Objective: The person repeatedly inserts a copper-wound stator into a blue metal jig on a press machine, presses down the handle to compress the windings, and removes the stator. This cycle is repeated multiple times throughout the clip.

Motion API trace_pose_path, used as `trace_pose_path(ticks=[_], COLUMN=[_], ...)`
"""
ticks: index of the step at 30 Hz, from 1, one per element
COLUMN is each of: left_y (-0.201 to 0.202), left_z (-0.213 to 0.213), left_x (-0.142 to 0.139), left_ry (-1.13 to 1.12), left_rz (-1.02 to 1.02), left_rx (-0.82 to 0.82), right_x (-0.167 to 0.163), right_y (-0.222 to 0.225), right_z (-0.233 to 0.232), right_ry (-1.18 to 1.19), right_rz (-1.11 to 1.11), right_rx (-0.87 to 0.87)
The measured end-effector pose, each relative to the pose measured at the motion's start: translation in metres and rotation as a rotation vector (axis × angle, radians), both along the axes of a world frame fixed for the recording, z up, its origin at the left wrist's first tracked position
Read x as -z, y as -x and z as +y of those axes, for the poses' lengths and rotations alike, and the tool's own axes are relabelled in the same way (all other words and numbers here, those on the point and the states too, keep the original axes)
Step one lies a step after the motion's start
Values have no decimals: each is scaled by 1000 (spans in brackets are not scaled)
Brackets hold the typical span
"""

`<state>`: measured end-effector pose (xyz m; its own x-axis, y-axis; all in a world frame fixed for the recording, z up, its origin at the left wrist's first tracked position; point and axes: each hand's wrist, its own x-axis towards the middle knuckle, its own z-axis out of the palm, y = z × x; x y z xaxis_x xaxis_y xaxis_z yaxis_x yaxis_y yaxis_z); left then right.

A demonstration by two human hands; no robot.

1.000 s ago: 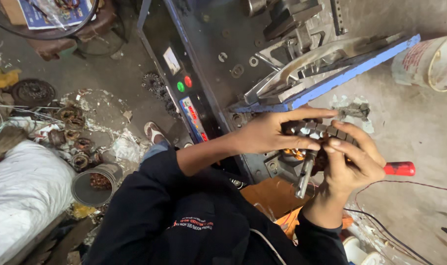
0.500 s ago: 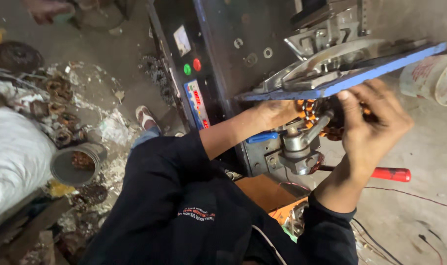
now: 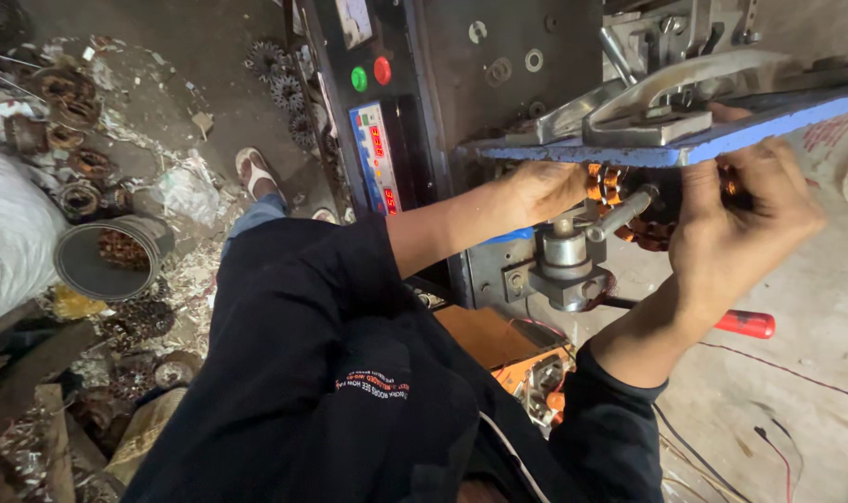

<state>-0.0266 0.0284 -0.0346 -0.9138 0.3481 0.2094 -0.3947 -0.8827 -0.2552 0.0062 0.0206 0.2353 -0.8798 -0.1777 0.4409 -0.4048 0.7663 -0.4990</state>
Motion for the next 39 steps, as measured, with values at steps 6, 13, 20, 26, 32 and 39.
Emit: trace_pose_path(ticks=[6,13,20,26,32,39], left_y=[6,5,-2,5,10,-31], left_z=[-2,2,-1,-3,-3,-46], left_x=[-2,0,-1,-11,-6,-44], left_ry=[-7,-90,-67,-121,-125,273], left_rz=[33,13,56,191,193,59], left_rx=[-8,10,-7,-33,1,82], right_x=[-2,1,-4,-16,-13,16], right_y=[5,15,12,6,7,11], right_z=[-6,6,10,-12,-6,37], right_ry=[-49,-83,-140,-360,-296,-220], right_rz=[11,-39,-66,83,-12,-34], right_rx=[-51,-68,-59,-190,-67,-214])
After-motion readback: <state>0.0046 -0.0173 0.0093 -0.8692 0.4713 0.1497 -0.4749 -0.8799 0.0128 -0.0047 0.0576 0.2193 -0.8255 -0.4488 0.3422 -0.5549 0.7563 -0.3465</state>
